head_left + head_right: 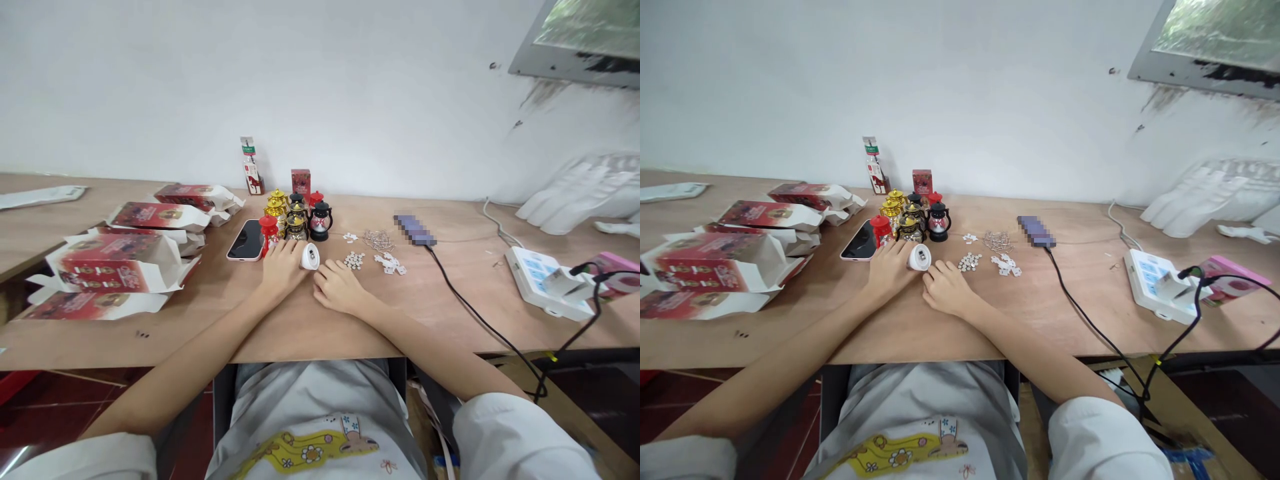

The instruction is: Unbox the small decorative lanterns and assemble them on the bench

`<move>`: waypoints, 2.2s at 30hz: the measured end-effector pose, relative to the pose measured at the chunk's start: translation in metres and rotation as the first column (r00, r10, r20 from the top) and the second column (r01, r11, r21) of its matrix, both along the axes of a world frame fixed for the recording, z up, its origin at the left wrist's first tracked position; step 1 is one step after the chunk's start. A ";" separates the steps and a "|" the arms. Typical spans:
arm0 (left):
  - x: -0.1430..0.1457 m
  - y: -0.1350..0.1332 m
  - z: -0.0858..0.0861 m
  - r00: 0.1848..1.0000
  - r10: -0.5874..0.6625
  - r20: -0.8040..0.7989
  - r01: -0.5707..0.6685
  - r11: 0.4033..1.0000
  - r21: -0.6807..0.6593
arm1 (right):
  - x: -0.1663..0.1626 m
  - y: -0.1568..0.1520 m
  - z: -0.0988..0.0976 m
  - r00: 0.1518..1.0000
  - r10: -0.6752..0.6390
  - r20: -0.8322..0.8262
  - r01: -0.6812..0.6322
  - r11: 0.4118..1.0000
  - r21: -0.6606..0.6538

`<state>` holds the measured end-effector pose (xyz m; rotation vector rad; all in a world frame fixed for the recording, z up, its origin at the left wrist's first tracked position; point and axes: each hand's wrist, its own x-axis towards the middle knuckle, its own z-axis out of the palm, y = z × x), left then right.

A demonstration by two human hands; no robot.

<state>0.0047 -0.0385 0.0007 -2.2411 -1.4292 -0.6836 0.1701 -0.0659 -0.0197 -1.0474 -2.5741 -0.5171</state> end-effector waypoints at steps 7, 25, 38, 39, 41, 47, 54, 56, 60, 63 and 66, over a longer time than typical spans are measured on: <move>0.000 -0.001 0.001 1.000 -0.021 0.014 0.021 1.000 0.003 | 0.024 0.029 0.004 0.993 -0.114 -0.031 0.110 0.990 -0.089; 0.005 -0.006 0.006 0.950 -0.219 -0.224 0.271 0.933 0.238 | -0.003 0.022 0.005 0.081 -0.915 -0.394 -0.852 0.142 -0.504; 0.039 -0.002 0.002 0.885 -0.302 -0.354 0.381 0.907 0.180 | 0.047 0.069 -0.001 -0.491 -0.582 -0.648 -0.364 0.813 -0.454; 0.044 0.002 0.003 0.863 -0.308 -0.401 0.391 0.909 0.143 | 0.052 0.073 -0.002 -0.502 -0.556 -0.662 -0.307 0.831 -0.465; 0.054 0.013 0.004 0.833 -0.339 -0.436 0.403 0.913 0.060 | 0.058 0.080 -0.007 -0.496 -0.520 -0.695 -0.217 0.850 -0.481; 0.069 0.037 -0.005 0.819 -0.329 -0.469 0.337 0.939 -0.070 | 0.058 0.091 -0.022 -0.403 -0.528 -0.747 -0.191 0.847 -0.496; 0.070 0.062 -0.011 0.798 -0.444 -0.408 0.419 0.895 -0.154 | 0.053 0.088 -0.021 -0.335 -0.533 -0.777 -0.212 0.846 -0.489; 0.069 0.063 -0.012 0.762 -0.484 -0.431 0.461 0.872 -0.164 | 0.051 0.086 -0.020 -0.312 -0.525 -0.792 -0.219 0.851 -0.478; 0.064 0.054 -0.017 0.699 -0.555 -0.451 0.574 0.811 -0.109 | 0.049 0.084 -0.020 -0.263 -0.525 -0.810 -0.234 0.849 -0.474; 0.052 0.043 -0.019 0.702 -0.583 -0.409 0.613 0.787 -0.070 | 0.048 0.081 -0.019 -0.264 -0.525 -0.809 -0.239 0.848 -0.473; 0.030 0.033 -0.020 0.776 -0.542 -0.324 0.539 0.835 -0.107 | 0.049 0.079 -0.014 -0.281 -0.459 -0.843 -0.163 0.888 -0.430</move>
